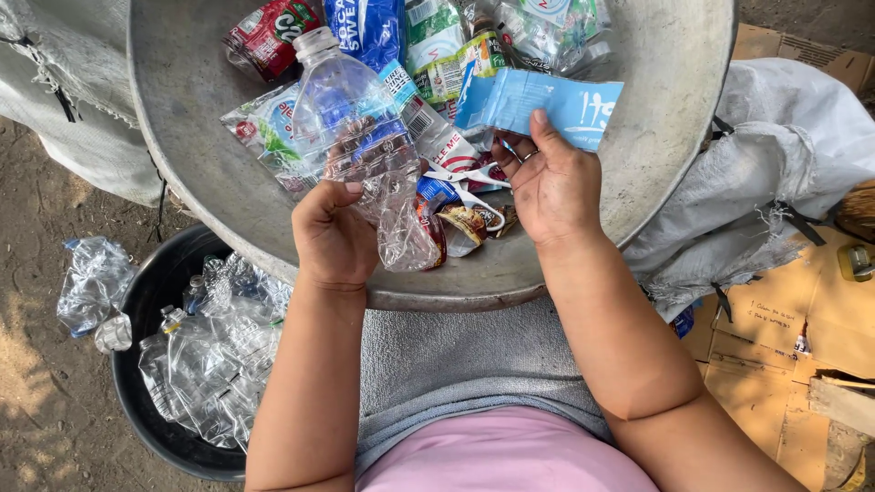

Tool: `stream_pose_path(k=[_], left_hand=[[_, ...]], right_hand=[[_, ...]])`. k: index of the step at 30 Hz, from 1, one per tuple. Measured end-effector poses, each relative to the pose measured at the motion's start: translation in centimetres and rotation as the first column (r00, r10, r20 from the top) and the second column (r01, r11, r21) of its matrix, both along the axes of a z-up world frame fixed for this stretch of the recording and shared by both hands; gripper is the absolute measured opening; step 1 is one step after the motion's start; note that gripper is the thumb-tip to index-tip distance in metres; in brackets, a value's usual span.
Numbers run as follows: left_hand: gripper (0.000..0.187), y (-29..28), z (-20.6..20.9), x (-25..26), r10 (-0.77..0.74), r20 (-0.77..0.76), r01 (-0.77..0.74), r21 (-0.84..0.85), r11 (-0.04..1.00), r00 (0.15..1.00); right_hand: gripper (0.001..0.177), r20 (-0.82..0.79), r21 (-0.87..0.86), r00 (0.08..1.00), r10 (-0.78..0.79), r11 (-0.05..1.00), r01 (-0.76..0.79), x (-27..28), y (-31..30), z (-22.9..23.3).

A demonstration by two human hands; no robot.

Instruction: The person removes labels from various plastic bottles and containers using scissors. They cut the labels off, peel them away, and place the cleaned bottles into a black bucket.

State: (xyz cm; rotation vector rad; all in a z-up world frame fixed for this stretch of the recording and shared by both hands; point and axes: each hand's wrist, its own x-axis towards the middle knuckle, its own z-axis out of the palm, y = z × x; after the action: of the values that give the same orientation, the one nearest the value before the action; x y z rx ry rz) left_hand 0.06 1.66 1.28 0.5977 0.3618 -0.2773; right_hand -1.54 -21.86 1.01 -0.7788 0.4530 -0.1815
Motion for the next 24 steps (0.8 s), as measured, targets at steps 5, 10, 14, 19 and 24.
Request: stream_pose_path(k=[5, 10, 14, 19, 24], left_hand=[[0.075, -0.7, 2.2, -0.4, -0.006, 0.032, 0.006, 0.013, 1.0, 0.999], [0.079, 0.1, 1.6, -0.3, -0.136, 0.16, 0.149, -0.076, 0.986, 0.978], [0.077, 0.0, 1.5, -0.4, -0.137, 0.181, 0.158, -0.11, 0.981, 0.974], [0.066, -0.7, -0.5, -0.2, -0.016, 0.212, 0.027, -0.051, 0.998, 0.977], [0.06, -0.8, -1.4, -0.6, -0.099, 0.407, 0.057, 0.115, 0.992, 0.908]], right_hand=[[0.02, 0.023, -0.078, 0.997, -0.078, 0.994, 0.079, 0.2, 0.7, -0.5], [0.058, 0.242, -0.315, 0.97, -0.001, 0.946, 0.079, -0.4, 0.3, -1.3], [0.055, 0.308, -0.789, 0.95, 0.04, 0.569, 0.232, -1.1, 1.9, 1.2], [0.041, 0.047, -0.575, 0.873, 0.485, 0.728, -0.373, -1.2, 3.0, 1.7], [0.049, -0.094, -0.377, 0.669, 0.737, 0.596, -0.709, -1.5, 2.8, 0.2]])
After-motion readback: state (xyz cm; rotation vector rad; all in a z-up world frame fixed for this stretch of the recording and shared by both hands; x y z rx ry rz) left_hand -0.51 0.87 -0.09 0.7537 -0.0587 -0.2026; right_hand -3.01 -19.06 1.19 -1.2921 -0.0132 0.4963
